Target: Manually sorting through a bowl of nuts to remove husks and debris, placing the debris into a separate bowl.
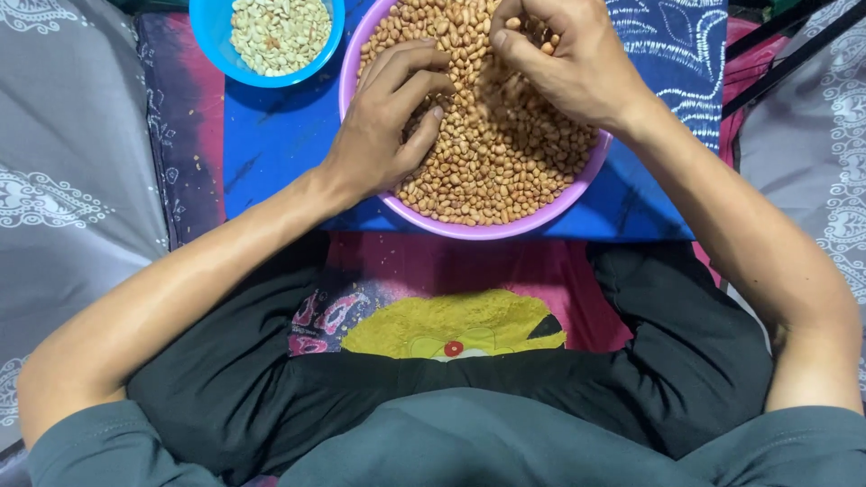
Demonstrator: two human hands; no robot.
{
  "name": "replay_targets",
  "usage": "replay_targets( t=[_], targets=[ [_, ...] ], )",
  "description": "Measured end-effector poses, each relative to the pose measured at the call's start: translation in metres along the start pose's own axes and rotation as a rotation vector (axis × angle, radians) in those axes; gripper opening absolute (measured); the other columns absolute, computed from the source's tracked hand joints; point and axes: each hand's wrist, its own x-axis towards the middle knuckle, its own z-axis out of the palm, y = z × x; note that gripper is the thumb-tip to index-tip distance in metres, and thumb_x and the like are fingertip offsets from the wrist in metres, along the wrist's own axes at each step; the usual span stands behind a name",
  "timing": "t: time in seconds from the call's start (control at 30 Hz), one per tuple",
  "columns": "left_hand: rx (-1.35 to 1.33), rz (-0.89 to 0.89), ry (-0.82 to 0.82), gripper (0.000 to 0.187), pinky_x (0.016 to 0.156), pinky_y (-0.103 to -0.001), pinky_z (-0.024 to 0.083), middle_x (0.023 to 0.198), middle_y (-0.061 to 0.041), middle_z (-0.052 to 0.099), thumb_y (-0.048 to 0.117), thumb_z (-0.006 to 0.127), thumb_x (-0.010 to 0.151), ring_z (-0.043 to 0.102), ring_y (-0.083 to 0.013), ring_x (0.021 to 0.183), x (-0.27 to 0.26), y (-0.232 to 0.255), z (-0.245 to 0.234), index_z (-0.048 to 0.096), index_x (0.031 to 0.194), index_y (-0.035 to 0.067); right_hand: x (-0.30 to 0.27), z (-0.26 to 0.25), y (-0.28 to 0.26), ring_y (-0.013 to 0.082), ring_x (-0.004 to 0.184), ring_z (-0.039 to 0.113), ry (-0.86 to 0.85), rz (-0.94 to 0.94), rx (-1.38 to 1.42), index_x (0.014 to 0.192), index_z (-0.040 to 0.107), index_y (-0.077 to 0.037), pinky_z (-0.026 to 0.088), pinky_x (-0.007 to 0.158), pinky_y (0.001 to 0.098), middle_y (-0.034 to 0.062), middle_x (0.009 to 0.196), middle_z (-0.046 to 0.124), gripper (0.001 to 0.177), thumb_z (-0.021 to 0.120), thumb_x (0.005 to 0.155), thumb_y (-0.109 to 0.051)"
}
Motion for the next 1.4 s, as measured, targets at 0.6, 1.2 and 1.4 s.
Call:
replay_targets(
  t=[0.6,1.2,1.4],
  targets=[
    [0.001,0.011,0.007,0.018,0.118,-0.052,0.04,0.132,-0.021,0.057,-0.006,0.064,0.092,0.047,-0.0367,0.134,-0.001,-0.002,0.001,0.065,0.11,-0.005,-0.027,-0.041,-0.06,0.0337,0.049,0.056,-0.326,0.196,-0.42,0.102,0.068,0.008,0.043,0.053,0.0472,0.0178,0.067,0.062,0.023,0.053,0.109,-0.008],
    [-0.004,0.017,0.007,0.017,0.118,-0.052,0.039,0.13,-0.019,0.057,-0.005,0.065,0.092,0.046,-0.0358,0.135,-0.001,0.0,0.0,0.066,0.109,-0.005,-0.063,-0.011,-0.027,0.0241,0.061,0.062,-0.344,0.061,-0.82,0.091,0.075,-0.005,0.049,0.047,0.0362,0.0073,0.085,0.065,0.009,0.076,0.083,-0.007],
    [-0.01,0.024,0.011,0.018,0.118,-0.052,0.04,0.129,-0.019,0.058,-0.006,0.064,0.092,0.046,-0.0359,0.134,0.0,-0.001,0.0,0.066,0.11,-0.006,-0.063,-0.009,-0.024,0.0233,0.062,0.057,-0.339,0.093,-0.776,0.094,0.074,-0.005,0.047,0.05,0.0378,0.0067,0.083,0.059,0.016,0.08,0.079,-0.009]
  ],
)
